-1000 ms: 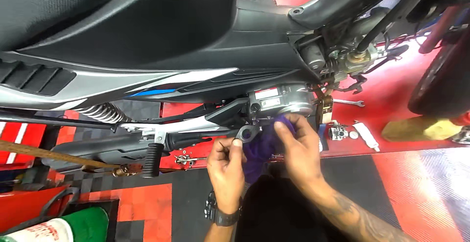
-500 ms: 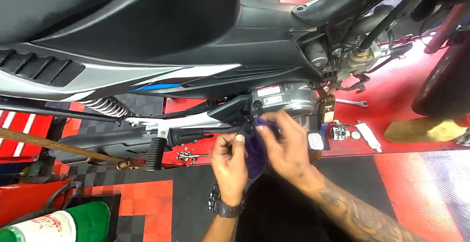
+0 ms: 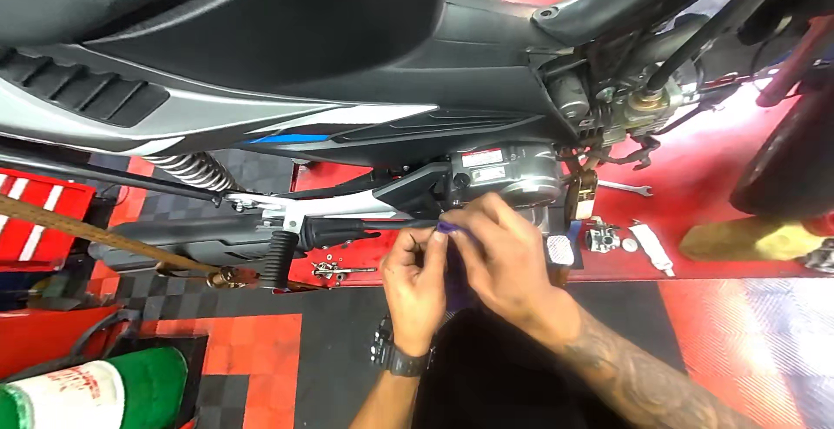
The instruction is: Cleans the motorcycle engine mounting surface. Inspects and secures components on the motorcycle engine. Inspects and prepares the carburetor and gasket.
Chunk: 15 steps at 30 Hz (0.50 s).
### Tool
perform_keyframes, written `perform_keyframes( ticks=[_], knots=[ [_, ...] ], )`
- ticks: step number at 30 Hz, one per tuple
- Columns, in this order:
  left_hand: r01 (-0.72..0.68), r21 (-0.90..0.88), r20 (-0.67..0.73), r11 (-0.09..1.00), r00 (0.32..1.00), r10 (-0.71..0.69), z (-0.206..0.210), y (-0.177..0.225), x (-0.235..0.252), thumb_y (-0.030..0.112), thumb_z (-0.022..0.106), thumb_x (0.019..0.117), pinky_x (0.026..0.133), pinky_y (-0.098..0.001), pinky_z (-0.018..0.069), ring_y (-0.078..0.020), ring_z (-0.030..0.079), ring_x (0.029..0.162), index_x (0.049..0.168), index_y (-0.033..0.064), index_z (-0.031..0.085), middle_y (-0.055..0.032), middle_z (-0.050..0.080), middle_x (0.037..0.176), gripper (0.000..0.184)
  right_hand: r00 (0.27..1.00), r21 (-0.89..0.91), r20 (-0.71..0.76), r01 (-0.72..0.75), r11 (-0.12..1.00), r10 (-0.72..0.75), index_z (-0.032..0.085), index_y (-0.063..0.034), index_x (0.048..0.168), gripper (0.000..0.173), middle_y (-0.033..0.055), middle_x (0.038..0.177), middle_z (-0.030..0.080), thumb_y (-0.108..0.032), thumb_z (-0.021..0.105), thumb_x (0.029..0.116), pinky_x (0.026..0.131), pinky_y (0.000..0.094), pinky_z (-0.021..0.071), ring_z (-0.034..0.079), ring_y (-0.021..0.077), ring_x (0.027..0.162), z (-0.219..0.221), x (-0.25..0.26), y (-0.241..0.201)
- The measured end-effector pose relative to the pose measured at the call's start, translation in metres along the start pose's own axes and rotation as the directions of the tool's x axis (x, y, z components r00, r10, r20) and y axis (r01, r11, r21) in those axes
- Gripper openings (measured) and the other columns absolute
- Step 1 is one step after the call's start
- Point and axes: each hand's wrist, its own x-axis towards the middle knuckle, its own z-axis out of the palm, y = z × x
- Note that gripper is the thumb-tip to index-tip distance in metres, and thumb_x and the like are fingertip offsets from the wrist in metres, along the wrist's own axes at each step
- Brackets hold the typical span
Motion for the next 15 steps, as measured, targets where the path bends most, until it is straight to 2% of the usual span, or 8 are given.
perform_keyframes(
  ticks=[3,6,10,13,15],
  knots=[
    [0.014,-0.016,0.017,1.0,1.0,-0.014,-0.002,0.001,0.001,0.015,0.063,0.1007,0.052,-0.0276,0.0533,-0.0141,0.06,0.057,0.096,0.0075,0.07,-0.0032,0.064,0.073,0.011,0.995,-0.04,-0.022,0.098,0.994,-0.099,0.078,-0.0087,0.11,0.019,0.0064,0.094,0.065,-0.012,0.065,0.0955,0.071,0.0322,0.0567,0.064,0.0175,0.085,0.007,-0.01,0.012],
    [0.026,-0.024,0.026,0.999,0.999,-0.026,-0.003,0.001,-0.001,0.014,0.063,0.1007,0.053,-0.0271,0.0539,-0.014,0.06,0.057,0.098,0.0067,0.07,-0.0038,0.065,0.074,0.011,0.994,-0.015,-0.036,0.107,0.994,-0.107,0.078,-0.0075,0.107,0.017,0.0068,0.095,0.067,-0.011,0.068,0.0931,0.074,0.0323,0.0578,0.065,0.0173,0.086,0.003,-0.014,0.017],
    [0.042,-0.046,0.025,0.998,0.999,-0.041,-0.003,0.001,0.0,0.016,0.063,0.1013,0.052,-0.0272,0.0535,-0.0145,0.06,0.057,0.097,0.0073,0.07,-0.0042,0.065,0.073,0.012,0.995,0.128,0.001,-0.096,0.987,0.097,0.077,-0.0094,0.104,0.013,0.0011,0.098,0.068,-0.014,0.068,0.0952,0.071,0.0256,0.0583,0.066,0.0086,0.085,-0.01,-0.009,0.007],
    [0.049,-0.054,0.007,0.997,0.999,-0.048,-0.002,0.001,-0.001,0.016,0.063,0.1018,0.052,-0.0271,0.0533,-0.0147,0.06,0.057,0.098,0.0076,0.07,-0.0046,0.065,0.073,0.012,0.97,0.214,0.063,-0.244,0.946,0.236,0.074,-0.0104,0.104,0.015,0.0008,0.106,0.064,-0.018,0.063,0.0984,0.073,0.0262,0.0574,0.064,0.0084,0.091,-0.016,-0.006,-0.005],
    [0.049,-0.056,-0.001,0.997,0.999,-0.049,-0.001,0.0,-0.001,0.017,0.063,0.102,0.052,-0.027,0.053,-0.0149,0.059,0.056,0.098,0.0078,0.07,-0.0046,0.064,0.072,0.013,0.948,0.288,0.072,-0.317,0.904,0.31,0.071,-0.0097,0.105,0.015,0.0,0.104,0.065,-0.015,0.058,0.1003,0.071,0.0272,0.058,0.064,0.0087,0.089,-0.017,-0.006,-0.009]
  ],
)
